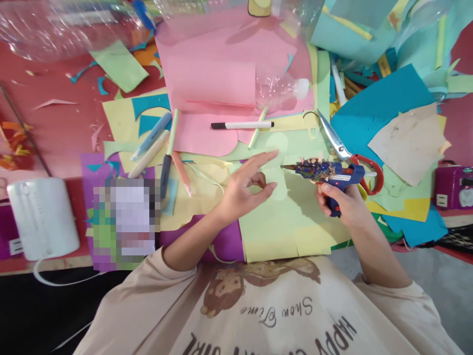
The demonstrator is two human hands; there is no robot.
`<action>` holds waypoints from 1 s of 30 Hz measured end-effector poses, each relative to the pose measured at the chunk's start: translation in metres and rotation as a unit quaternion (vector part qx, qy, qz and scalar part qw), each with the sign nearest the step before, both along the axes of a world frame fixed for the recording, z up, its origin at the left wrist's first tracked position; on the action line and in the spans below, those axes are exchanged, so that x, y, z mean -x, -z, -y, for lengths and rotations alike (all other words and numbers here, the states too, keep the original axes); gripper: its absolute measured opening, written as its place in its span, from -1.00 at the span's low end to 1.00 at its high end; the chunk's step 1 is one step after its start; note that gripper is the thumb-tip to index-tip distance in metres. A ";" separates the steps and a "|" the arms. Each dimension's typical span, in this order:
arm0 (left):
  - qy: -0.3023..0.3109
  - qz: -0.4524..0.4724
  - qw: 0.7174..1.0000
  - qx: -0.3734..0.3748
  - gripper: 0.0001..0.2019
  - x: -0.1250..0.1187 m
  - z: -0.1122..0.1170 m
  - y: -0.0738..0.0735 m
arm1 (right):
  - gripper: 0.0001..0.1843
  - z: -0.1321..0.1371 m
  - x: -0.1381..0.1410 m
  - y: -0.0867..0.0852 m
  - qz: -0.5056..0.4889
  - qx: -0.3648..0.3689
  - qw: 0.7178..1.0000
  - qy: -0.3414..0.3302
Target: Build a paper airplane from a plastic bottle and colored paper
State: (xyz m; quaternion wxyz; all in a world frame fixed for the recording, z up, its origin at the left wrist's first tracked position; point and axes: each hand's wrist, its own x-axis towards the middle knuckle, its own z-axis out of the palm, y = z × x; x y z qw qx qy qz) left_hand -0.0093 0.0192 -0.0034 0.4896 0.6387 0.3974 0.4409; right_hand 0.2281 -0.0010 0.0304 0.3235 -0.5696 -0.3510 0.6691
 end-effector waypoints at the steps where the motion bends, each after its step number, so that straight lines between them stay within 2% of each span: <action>1: 0.001 0.001 1.000 -0.003 -0.44 0.000 0.000 0.000 | -0.64 0.000 0.000 0.000 0.000 0.000 1.000 0.001; 13: 0.003 -0.003 1.000 -0.007 -0.41 0.000 0.000 0.000 | -0.69 0.001 -0.002 0.003 0.030 -0.038 0.999 0.005; 17: -0.004 -0.003 1.000 -0.009 -0.42 0.000 -0.001 0.000 | -0.77 0.001 -0.012 -0.002 0.061 -0.077 0.994 0.042; 20: -0.006 -0.004 1.000 -0.013 -0.41 0.000 -0.002 0.000 | -0.86 -0.003 -0.034 -0.008 0.086 -0.126 0.983 0.102; 22: -0.007 -0.003 1.000 -0.011 -0.41 0.000 -0.002 0.000 | -0.86 -0.009 -0.054 -0.009 0.152 -0.150 0.961 0.177; 23: -0.008 -0.001 1.000 -0.009 -0.40 0.000 -0.002 0.000 | -0.86 -0.013 -0.065 -0.007 0.217 -0.167 0.931 0.240; 24: -0.010 0.000 1.000 -0.005 -0.41 0.000 -0.002 0.000 | -0.82 -0.017 -0.076 -0.005 0.292 -0.206 0.879 0.314; 25: -0.012 0.001 1.000 0.001 -0.41 0.000 -0.002 -0.001 | -0.77 -0.021 -0.087 -0.002 0.321 -0.216 0.858 0.339; 27: -0.021 0.001 1.000 0.017 -0.43 0.000 -0.002 -0.001 | -0.76 -0.027 -0.108 0.003 0.354 -0.217 0.837 0.357; 30: -0.035 0.005 0.999 0.039 -0.44 0.000 -0.002 -0.001 | -0.79 -0.029 -0.131 0.004 0.398 -0.175 0.843 0.316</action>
